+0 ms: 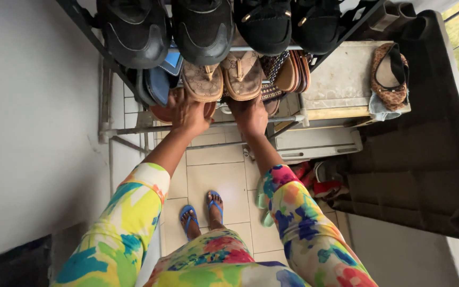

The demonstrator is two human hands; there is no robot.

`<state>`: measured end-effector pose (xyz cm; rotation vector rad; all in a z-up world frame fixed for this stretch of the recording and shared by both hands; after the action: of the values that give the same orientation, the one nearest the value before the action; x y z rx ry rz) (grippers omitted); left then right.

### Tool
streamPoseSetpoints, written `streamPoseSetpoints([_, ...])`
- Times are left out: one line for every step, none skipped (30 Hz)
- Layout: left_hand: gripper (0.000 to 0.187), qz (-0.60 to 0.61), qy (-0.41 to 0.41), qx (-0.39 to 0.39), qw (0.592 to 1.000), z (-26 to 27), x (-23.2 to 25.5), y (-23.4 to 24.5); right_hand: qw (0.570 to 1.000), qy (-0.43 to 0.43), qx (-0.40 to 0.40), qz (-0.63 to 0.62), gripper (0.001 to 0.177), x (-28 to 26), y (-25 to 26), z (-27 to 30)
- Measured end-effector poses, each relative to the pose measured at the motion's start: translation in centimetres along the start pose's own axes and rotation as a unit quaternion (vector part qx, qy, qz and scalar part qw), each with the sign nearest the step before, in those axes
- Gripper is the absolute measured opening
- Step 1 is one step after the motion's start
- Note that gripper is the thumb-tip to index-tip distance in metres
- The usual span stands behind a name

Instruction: Cleaning and organizing various sandals on a shoe rack in a balcony area.

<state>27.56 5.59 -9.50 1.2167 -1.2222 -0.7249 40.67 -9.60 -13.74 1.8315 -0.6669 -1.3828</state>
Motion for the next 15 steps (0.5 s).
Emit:
streamPoseSetpoints([0.096,0.001,-0.001,0.0,1.0,-0.1,0.1,-0.4,1.0,0.0,0.0,0.001,0.078,0.1,-0.2,0.2])
streamPoseSetpoints([0.094,-0.009,-0.007,0.011,1.0,-0.4,0.2,-0.6,0.999,-0.024,-0.021,0.03,0.078,0.3,-0.6,0.2])
streamPoseSetpoints([0.092,-0.019,-0.014,0.023,0.999,-0.7,0.3,-0.7,0.996,-0.049,-0.042,0.058,0.078,0.6,-1.0,0.3])
streamPoseSetpoints([0.092,-0.018,-0.014,0.023,0.999,-0.8,0.3,-1.1,0.996,-0.049,-0.042,0.059,0.078,0.3,-0.8,0.6])
streamPoseSetpoints([0.093,-0.028,-0.008,0.007,1.0,-1.0,0.2,-1.6,0.997,-0.03,-0.043,0.056,0.077,-0.1,-0.7,0.9])
streamPoseSetpoints([0.093,-0.038,-0.003,-0.009,0.999,-1.2,0.2,-2.0,0.998,-0.011,-0.044,0.053,0.077,-0.4,-0.4,1.2])
streamPoseSetpoints([0.093,-0.037,-0.003,-0.008,0.999,-1.2,0.4,-1.9,0.998,-0.012,-0.043,0.053,0.077,-0.8,0.0,1.1])
streamPoseSetpoints([0.095,-0.042,-0.002,-0.004,0.999,-1.1,0.5,-1.7,0.998,-0.017,-0.055,0.039,0.077,-1.2,0.4,1.3])
streamPoseSetpoints([0.096,-0.047,-0.001,-0.001,0.999,-0.9,0.6,-1.5,0.997,-0.023,-0.067,0.025,0.076,-1.5,0.8,1.4])
streamPoseSetpoints([0.096,-0.047,-0.003,-0.001,0.999,-1.0,0.3,-2.0,0.997,-0.024,-0.066,0.025,0.076,-1.0,0.3,1.3])
streamPoseSetpoints([0.093,-0.049,-0.011,0.007,0.999,-1.1,0.1,-2.4,0.998,-0.016,-0.061,0.032,0.075,-0.5,-0.2,1.3])
streamPoseSetpoints([0.089,-0.052,-0.019,0.015,0.998,-1.3,-0.1,-2.8,0.998,-0.007,-0.055,0.038,0.075,-0.1,-0.6,1.2])
streamPoseSetpoints([0.089,-0.052,-0.02,0.015,0.998,-1.2,-0.3,-3.0,0.998,-0.008,-0.053,0.038,0.075,0.2,-0.6,1.3])
streamPoseSetpoints([0.088,-0.049,-0.025,0.029,0.998,-1.0,-0.5,-3.1,0.997,-0.01,-0.047,0.054,0.069,0.4,-0.5,1.4])
streamPoseSetpoints([0.087,-0.046,-0.03,0.042,0.998,-0.7,-0.7,-3.2,0.997,-0.012,-0.041,0.069,0.063,0.7,-0.5,1.6])
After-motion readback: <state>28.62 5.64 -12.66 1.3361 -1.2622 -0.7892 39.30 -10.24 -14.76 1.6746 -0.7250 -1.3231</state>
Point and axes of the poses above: each hand's wrist, its own z-axis away from the middle knuckle, its own y-axis out of the back of the hand, x = y × z, the point moved 5 cm from there along -z, towards the middle knuckle, and after that the axes turned 11 degrees about -y, right-handed, at the moved point
